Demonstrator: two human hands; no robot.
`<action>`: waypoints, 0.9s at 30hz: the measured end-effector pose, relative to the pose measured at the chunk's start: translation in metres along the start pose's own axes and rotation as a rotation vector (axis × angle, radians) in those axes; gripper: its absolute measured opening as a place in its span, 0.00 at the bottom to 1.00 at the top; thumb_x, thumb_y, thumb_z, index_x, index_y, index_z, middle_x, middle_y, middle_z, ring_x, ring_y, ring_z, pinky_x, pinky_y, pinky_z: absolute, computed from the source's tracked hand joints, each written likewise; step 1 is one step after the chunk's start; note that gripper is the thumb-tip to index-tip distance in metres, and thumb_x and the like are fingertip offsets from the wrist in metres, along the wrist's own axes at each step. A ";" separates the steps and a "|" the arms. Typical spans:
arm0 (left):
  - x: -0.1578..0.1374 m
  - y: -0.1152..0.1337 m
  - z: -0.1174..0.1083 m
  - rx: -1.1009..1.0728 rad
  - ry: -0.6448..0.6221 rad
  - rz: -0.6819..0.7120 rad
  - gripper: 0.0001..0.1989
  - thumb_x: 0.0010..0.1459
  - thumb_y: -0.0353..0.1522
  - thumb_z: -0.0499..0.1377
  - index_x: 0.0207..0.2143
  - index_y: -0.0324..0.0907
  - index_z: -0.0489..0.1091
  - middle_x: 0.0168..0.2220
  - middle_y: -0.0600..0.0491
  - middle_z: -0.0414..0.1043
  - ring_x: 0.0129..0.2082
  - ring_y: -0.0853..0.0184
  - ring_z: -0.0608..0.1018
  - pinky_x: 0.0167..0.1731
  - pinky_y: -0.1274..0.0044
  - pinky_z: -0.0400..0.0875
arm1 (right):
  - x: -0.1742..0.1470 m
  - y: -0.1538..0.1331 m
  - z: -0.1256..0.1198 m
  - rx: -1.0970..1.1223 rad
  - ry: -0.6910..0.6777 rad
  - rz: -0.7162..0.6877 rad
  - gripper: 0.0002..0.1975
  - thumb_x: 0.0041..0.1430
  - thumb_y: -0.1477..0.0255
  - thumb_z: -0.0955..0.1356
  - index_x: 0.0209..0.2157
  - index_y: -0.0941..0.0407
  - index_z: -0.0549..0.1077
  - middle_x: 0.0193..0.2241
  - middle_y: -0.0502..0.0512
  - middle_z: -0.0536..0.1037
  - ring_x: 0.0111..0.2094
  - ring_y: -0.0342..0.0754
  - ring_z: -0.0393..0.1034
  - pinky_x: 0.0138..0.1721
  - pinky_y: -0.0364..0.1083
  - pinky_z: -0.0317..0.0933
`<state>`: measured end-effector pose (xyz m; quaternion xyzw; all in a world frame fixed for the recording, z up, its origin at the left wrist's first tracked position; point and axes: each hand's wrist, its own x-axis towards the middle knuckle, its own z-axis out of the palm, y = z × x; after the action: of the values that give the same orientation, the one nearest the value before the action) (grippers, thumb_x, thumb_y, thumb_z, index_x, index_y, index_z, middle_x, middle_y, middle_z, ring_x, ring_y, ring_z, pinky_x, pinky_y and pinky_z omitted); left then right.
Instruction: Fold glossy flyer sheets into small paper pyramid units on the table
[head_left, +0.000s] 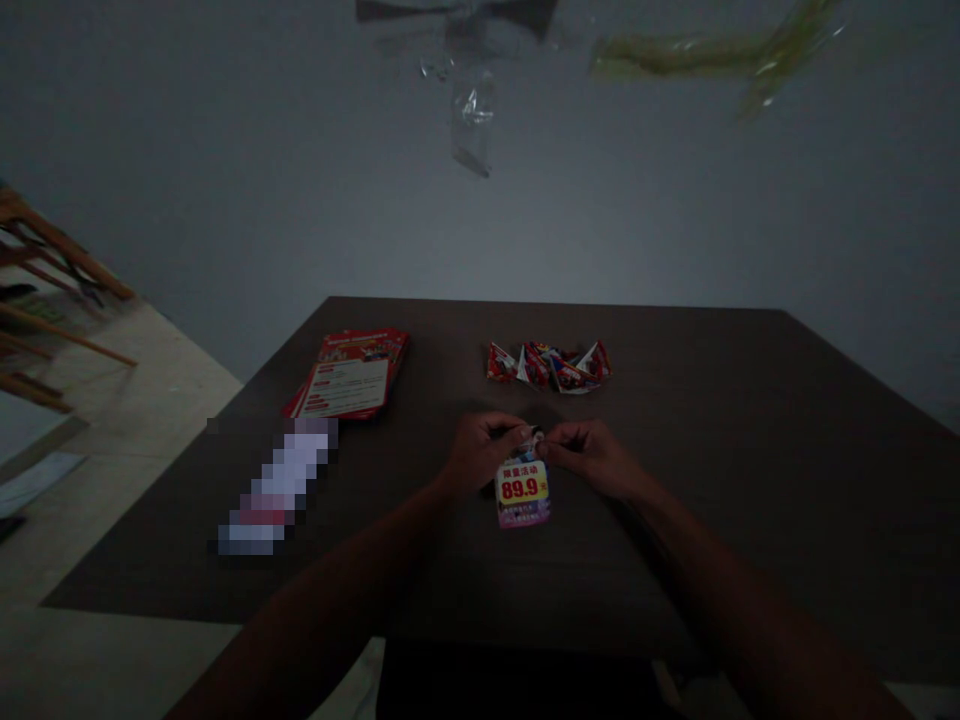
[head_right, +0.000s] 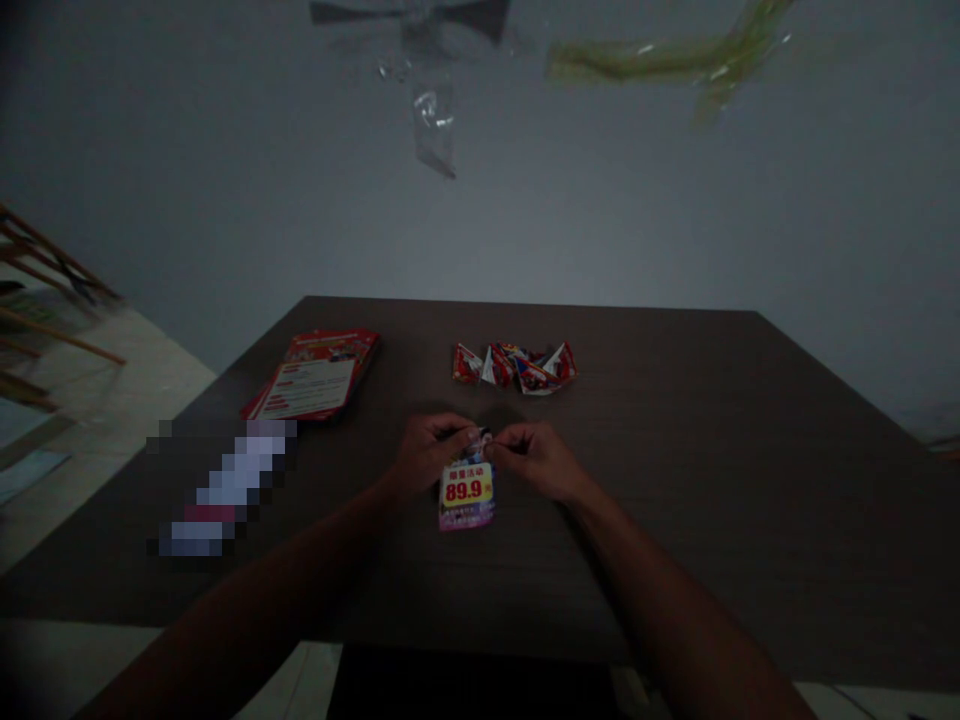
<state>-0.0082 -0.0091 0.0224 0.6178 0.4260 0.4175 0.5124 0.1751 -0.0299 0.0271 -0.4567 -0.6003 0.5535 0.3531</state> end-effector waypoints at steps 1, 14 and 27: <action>0.000 0.000 0.001 -0.006 0.023 -0.011 0.11 0.48 0.36 0.62 0.28 0.35 0.75 0.25 0.51 0.75 0.23 0.71 0.74 0.24 0.81 0.66 | 0.000 0.001 0.000 -0.009 -0.005 0.001 0.15 0.47 0.60 0.71 0.25 0.60 0.74 0.23 0.52 0.76 0.24 0.42 0.67 0.27 0.42 0.59; 0.008 -0.001 -0.008 -0.006 0.231 -0.065 0.14 0.45 0.40 0.63 0.28 0.37 0.75 0.24 0.52 0.75 0.23 0.70 0.73 0.23 0.80 0.66 | -0.003 0.002 0.005 -0.045 -0.088 0.024 0.12 0.48 0.63 0.70 0.25 0.59 0.74 0.21 0.50 0.74 0.22 0.41 0.64 0.26 0.41 0.57; 0.012 -0.008 -0.018 0.105 0.157 -0.057 0.12 0.48 0.38 0.60 0.26 0.36 0.75 0.24 0.53 0.74 0.23 0.71 0.71 0.24 0.81 0.63 | -0.005 0.006 -0.020 -0.168 0.017 -0.059 0.13 0.55 0.63 0.66 0.33 0.59 0.73 0.22 0.49 0.71 0.23 0.40 0.60 0.25 0.41 0.54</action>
<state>-0.0226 0.0082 0.0174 0.5969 0.5035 0.4269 0.4559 0.1967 -0.0281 0.0244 -0.4715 -0.6547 0.4866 0.3350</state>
